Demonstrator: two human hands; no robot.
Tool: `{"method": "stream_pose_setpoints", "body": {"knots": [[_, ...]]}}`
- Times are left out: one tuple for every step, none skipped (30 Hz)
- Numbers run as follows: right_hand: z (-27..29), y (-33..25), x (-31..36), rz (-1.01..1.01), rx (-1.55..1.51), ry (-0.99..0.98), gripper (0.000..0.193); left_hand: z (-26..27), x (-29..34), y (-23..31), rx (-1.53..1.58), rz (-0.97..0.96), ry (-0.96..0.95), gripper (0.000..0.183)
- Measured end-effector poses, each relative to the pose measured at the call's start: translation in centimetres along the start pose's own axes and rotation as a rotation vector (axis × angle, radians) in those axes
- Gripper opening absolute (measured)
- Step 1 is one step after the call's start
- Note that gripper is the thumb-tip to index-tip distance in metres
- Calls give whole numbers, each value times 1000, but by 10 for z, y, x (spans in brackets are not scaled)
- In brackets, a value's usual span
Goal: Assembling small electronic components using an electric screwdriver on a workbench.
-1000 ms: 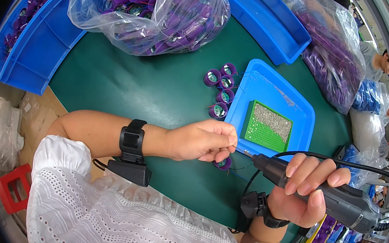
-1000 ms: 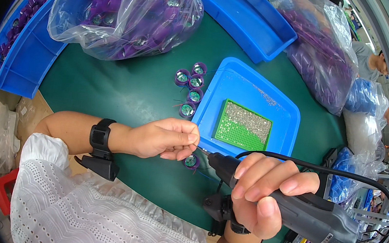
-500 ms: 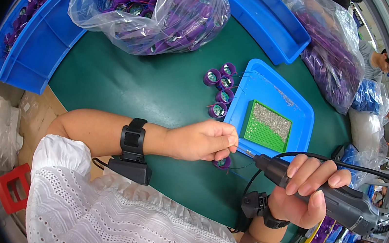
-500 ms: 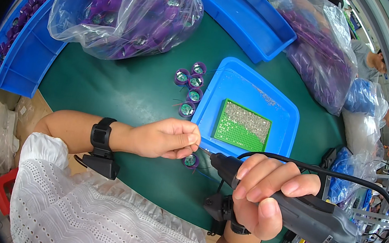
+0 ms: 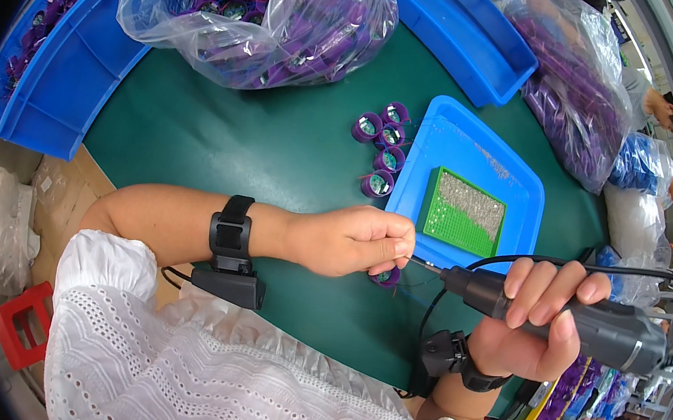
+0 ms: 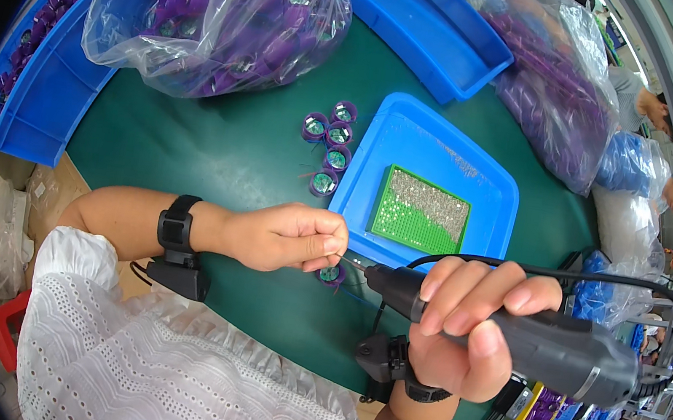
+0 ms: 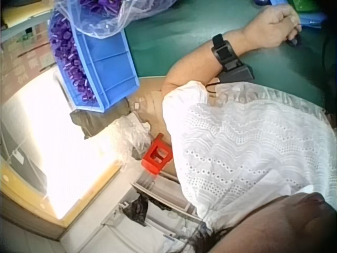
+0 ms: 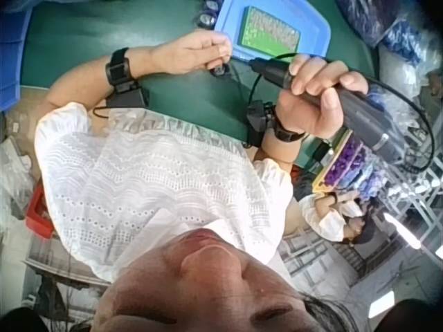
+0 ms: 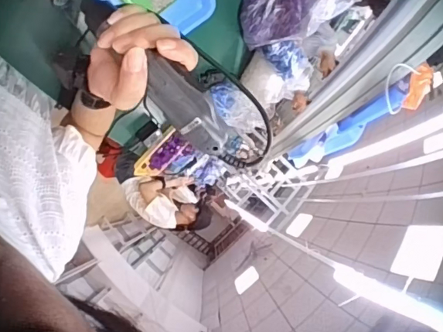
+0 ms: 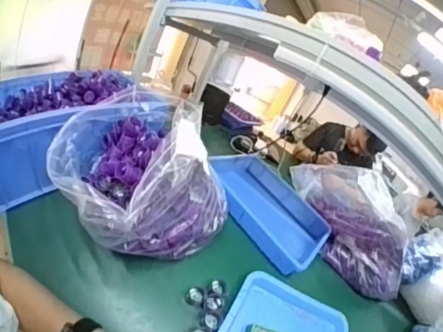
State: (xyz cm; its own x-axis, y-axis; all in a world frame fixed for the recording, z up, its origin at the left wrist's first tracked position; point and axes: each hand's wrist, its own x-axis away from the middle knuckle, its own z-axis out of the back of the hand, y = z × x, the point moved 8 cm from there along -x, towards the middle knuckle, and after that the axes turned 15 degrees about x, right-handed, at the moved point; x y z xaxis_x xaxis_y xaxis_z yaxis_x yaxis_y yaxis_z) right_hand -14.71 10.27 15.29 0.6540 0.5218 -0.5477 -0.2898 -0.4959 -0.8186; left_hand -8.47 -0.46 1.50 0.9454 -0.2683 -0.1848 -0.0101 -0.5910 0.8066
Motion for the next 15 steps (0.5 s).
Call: {"method": "stream_pose_setpoints", "body": {"knots": [[3, 2, -1, -22, -19, 33, 28, 1, 0, 0, 2, 2, 0, 20], [5, 3, -2, -24, -19, 36, 28, -2, -1, 4, -49, -33, -45, 20], [9, 6, -3, -54, -45, 59, 29, -5, 0, 7, -100, -69, -89, 20], [12, 9, -2, -83, -70, 83, 29, -5, 0, 7, -99, -68, -88, 20], [13, 10, -1, -86, -77, 86, 30, -6, 1, 7, -92, -54, -86, 20], [13, 9, 0, -86, -78, 87, 30, -6, 1, 7, -87, -41, -83, 20], [12, 7, 1, -71, -58, 78, 29, -6, 1, 5, -88, -40, -83, 20], [10, 6, 3, -56, -39, 70, 29, -5, 1, 3, -58, -50, -82, 21], [9, 5, 4, -57, -38, 70, 29, -5, 0, 3, -27, -61, -81, 21], [6, 2, 5, -29, -16, 40, 28, -5, 1, 3, -26, -60, -81, 21], [2, 0, 5, 0, 6, 10, 28, -3, 1, 1, 1, -17, -45, 22], [2, -2, 6, 1, 7, 11, 28, -1, 1, -1, 27, 27, -9, 23], [0, -4, 6, 16, 11, -6, 28, -2, 1, 0, 26, 27, -11, 23], [-2, -6, 7, 31, 16, -24, 28, -1, 1, -1, 27, 39, -4, 24], [-2, -6, 7, 30, 15, -23, 28, -1, 1, 0, 29, 52, 7, 25]]}}
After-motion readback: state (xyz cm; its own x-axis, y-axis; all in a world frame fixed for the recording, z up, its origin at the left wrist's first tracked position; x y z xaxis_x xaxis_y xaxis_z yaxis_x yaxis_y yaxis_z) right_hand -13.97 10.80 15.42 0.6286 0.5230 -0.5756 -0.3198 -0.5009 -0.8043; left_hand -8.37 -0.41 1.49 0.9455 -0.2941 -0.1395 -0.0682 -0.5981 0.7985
